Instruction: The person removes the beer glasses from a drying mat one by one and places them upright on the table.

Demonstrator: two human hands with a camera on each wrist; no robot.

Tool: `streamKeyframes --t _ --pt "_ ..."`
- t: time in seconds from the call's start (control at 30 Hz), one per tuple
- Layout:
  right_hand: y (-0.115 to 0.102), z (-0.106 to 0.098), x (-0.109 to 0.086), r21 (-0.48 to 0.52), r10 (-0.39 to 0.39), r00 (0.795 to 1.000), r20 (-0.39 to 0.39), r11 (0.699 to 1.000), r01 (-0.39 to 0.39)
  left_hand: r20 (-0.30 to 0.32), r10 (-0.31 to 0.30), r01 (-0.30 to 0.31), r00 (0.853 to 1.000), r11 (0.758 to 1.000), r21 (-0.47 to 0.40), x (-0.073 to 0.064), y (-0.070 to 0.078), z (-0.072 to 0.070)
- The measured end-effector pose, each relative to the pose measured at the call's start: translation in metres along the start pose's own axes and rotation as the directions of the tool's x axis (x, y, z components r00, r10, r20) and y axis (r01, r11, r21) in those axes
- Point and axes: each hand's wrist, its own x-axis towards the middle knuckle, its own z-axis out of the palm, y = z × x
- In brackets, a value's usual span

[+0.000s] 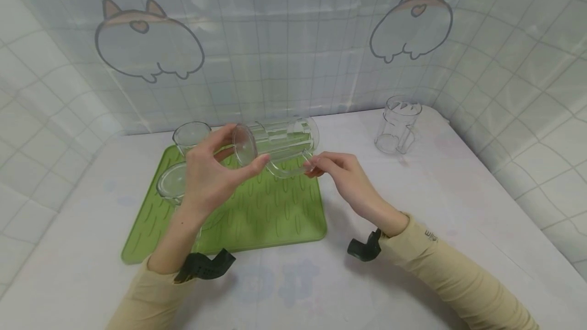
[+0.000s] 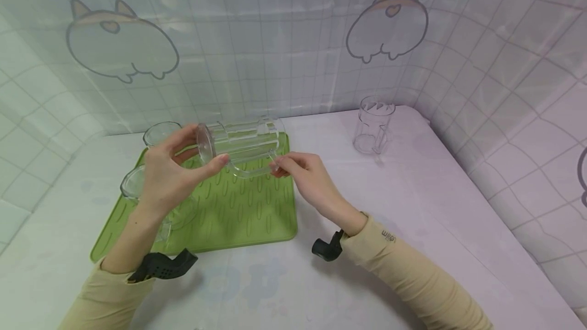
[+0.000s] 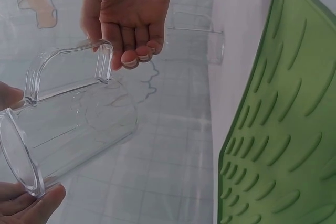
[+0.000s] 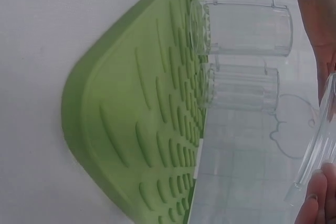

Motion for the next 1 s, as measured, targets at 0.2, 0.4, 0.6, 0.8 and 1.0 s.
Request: streamKeyframes --t 0.2,0.4,0.6,0.8,1.0 --pt "0.001 -0.002 0.0 0.0 0.0 1.0 -0.01 1.0 0.0 0.021 0.0 0.001 1.0 1.0 -0.011 -0.001 0.0 0.001" --pt "-0.002 -0.006 0.0 0.029 0.014 0.999 -0.031 1.0 -0.013 0.055 -0.012 0.011 0.998 1.0 0.014 -0.002 -0.001 0.003" --pt "-0.003 -0.012 0.002 0.056 0.02 0.999 -0.051 0.998 -0.018 0.087 -0.025 0.023 0.996 0.999 0.027 -0.003 -0.002 0.005" --pt "-0.004 -0.016 0.003 0.084 0.014 0.998 -0.059 0.996 -0.009 0.112 -0.047 0.043 0.993 0.998 0.034 -0.004 -0.003 0.008" --pt "-0.006 -0.018 0.002 0.112 0.019 0.997 -0.07 0.994 -0.011 0.128 -0.085 0.081 0.988 0.996 0.032 -0.005 -0.004 0.009"
